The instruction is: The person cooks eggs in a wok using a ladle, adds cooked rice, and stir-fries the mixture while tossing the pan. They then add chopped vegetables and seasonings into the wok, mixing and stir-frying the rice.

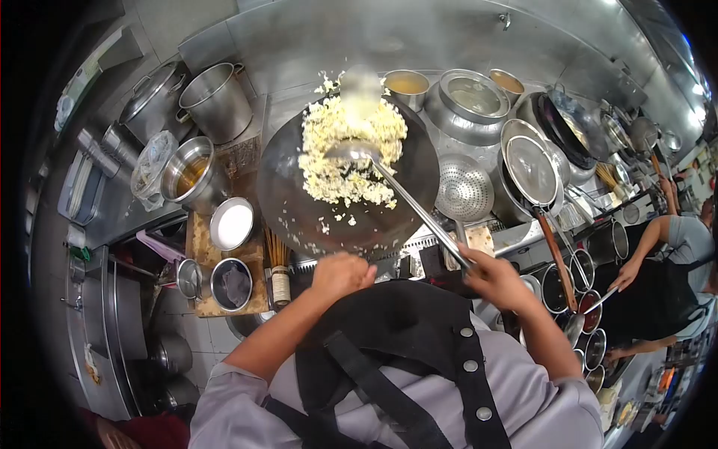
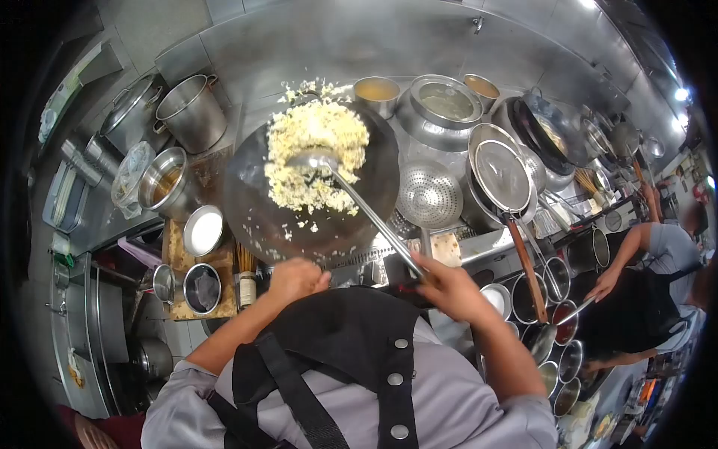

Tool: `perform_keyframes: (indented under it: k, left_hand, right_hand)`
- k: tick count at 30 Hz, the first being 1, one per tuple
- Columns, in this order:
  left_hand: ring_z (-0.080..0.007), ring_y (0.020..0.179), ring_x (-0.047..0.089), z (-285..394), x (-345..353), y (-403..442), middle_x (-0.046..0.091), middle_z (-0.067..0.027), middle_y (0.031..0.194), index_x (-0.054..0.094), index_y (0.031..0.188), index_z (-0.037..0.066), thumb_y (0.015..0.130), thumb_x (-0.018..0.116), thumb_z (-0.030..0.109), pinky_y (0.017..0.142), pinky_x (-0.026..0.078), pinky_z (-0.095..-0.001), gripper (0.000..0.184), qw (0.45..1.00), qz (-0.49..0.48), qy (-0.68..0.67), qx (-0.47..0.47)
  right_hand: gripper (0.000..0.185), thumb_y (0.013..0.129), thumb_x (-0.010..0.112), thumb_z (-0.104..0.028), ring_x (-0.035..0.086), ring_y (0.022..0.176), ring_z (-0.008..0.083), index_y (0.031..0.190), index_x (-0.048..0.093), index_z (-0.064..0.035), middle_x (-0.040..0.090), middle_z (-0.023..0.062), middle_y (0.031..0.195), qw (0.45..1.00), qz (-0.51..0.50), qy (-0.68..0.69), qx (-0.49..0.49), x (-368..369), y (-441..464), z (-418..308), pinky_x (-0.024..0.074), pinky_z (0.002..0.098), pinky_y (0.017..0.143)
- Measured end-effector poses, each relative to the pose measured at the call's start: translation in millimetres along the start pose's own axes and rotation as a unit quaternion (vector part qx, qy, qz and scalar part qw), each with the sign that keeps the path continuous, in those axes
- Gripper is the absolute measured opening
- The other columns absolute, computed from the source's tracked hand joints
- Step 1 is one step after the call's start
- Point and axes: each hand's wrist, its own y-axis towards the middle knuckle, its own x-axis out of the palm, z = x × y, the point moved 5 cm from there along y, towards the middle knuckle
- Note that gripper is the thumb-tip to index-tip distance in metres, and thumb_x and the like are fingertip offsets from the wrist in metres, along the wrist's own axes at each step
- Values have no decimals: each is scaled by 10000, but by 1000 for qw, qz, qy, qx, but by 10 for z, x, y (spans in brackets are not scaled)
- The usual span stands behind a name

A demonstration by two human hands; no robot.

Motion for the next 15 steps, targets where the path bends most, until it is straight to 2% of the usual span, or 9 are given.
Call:
perform_keyframes:
  k: [1, 4, 7, 8, 10, 11, 13, 14, 15]
  left_hand:
    - [-356, 623, 630, -2, -121, 90, 632, -118, 660, 622, 629, 99, 894, 663, 397, 586, 517, -513, 401, 999, -20, 30, 0]
    - [-360, 661, 648, -264, -171, 709, 643, -127, 688, 624, 672, 78, 935, 615, 370, 618, 521, -502, 393, 1000, 18, -8, 6]
    - [-353, 698, 666, -446, 214, 815, 665, -134, 724, 624, 667, 88, 935, 623, 378, 624, 525, -510, 395, 990, 143, -9, -8]
    - [-353, 698, 666, -368, 203, 717, 665, -134, 724, 624, 667, 88, 935, 623, 378, 624, 525, -510, 395, 989, 146, -12, -9]
    - [-337, 691, 672, -170, 256, 305, 670, -139, 725, 639, 655, 105, 911, 643, 407, 609, 530, -515, 395, 999, 1, 18, -40]
    - [-317, 671, 670, -114, 269, 111, 663, -134, 705, 654, 648, 118, 892, 648, 425, 593, 532, -517, 392, 999, -29, 23, -16]
    - [-296, 657, 664, -52, 25, 24, 647, -125, 680, 663, 652, 119, 893, 633, 441, 578, 527, -513, 404, 999, 25, -14, 28]
    - [-296, 648, 654, -134, -21, 167, 641, -121, 673, 661, 654, 117, 891, 640, 429, 579, 518, -514, 393, 999, 24, 21, -6]
    - [-296, 640, 644, -264, -68, 411, 635, -116, 666, 659, 656, 116, 889, 648, 417, 580, 509, -514, 381, 997, 17, 56, -40]
  right_hand:
    - [695, 911, 711, -89, 595, 636, 105, 1553, 476, -209, 571, 70, 722, 988, -64, 73, 117, -76, -208, 27, 511, 333, 629]
    - [688, 908, 718, -68, 561, 623, 92, 1546, 496, -200, 577, 46, 731, 967, -93, 159, 178, -207, -449, 141, 500, 312, 616]
    - [671, 903, 718, -46, 533, 645, 90, 1531, 516, -166, 580, 35, 745, 995, -36, 25, 86, 37, 104, 141, 488, 292, 631]
    - [671, 903, 718, -46, 533, 645, 90, 1531, 516, -166, 580, 35, 745, 995, -36, 20, 87, 206, 243, 294, 488, 292, 631]
    - [656, 924, 694, -48, 513, 674, 89, 1542, 492, -138, 588, 26, 752, 997, 48, 44, -49, 362, 483, 419, 474, 279, 645]
    - [696, 924, 682, -16, 531, 706, 98, 1568, 448, -138, 639, 34, 830, 996, 37, 78, 30, 364, 340, 382, 477, 268, 674]
    - [770, 920, 655, 33, 555, 710, 100, 1608, 371, -165, 669, 45, 920, 971, 55, 233, 5, 477, 100, 401, 489, 264, 648]
    - [844, 903, 623, 85, 588, 689, 99, 1632, 298, -187, 659, 51, 949, 949, 34, 306, 64, 446, 13, 375, 497, 253, 605]
    - [826, 918, 591, 59, 592, 619, 99, 1635, 262, -186, 624, 42, 852, 951, 53, 303, 24, 353, 48, 300, 482, 259, 519]
